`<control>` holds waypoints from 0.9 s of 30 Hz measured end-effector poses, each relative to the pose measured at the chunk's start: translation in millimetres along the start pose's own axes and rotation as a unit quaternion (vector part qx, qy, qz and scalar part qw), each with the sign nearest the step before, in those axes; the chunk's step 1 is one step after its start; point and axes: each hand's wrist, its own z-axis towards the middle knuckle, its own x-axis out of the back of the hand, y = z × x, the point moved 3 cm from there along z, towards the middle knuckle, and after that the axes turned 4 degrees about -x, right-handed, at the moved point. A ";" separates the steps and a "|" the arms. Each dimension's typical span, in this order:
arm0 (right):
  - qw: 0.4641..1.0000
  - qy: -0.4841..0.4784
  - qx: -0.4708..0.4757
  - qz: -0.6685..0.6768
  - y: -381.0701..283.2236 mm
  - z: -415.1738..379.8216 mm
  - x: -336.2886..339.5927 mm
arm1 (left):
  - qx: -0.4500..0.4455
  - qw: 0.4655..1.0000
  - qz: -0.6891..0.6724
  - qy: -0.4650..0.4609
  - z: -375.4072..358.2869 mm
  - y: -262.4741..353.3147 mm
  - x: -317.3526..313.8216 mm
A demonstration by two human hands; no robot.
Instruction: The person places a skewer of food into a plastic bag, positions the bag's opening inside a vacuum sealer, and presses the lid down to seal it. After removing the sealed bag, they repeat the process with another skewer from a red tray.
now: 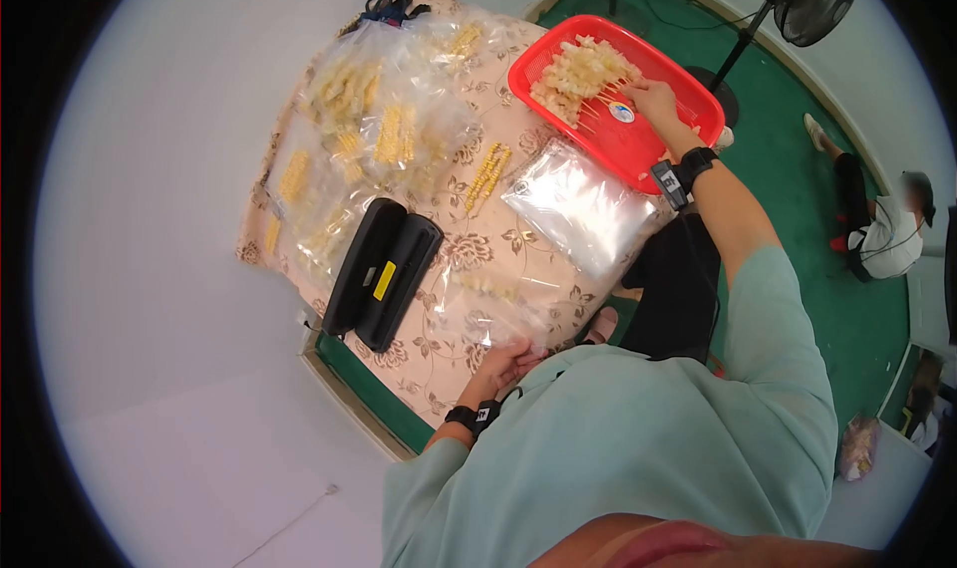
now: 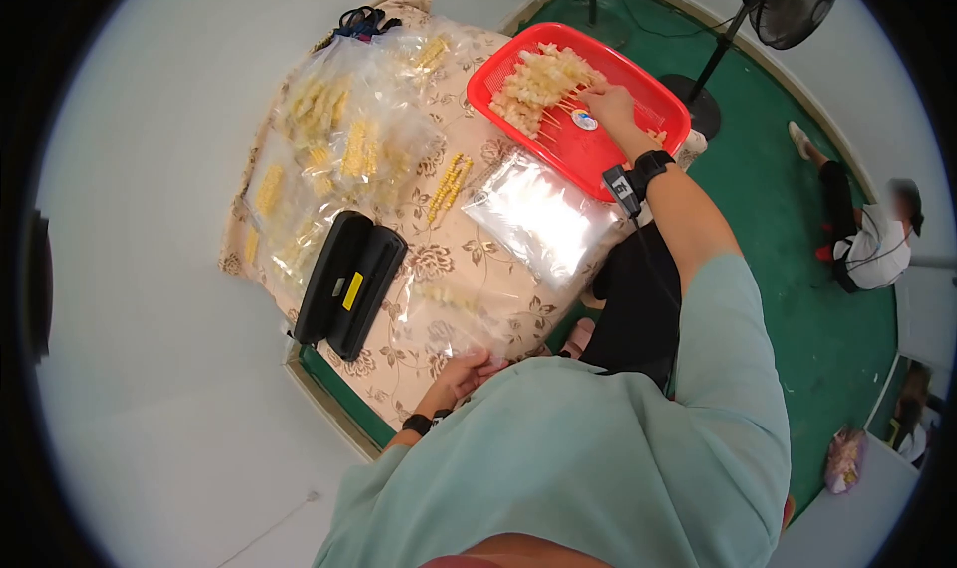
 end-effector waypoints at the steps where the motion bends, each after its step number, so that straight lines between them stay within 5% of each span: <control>1: 0.997 -0.029 0.011 0.073 -6.0 -16.3 6.4 | -0.003 1.000 -0.005 -0.008 0.1 0.2 -0.5; 9: 0.958 -0.176 0.023 0.224 -24.5 -173.8 58.1 | -0.053 0.998 0.006 -0.033 -28.0 11.3 -24.8; 17: 0.956 -0.272 -0.070 0.080 46.3 -334.8 60.7 | -0.034 0.998 -0.014 -0.060 10.5 -0.4 5.0; 27: 0.963 -0.261 -0.061 -0.015 94.4 -404.6 34.5 | -0.047 0.995 -0.003 -0.090 5.9 2.6 2.0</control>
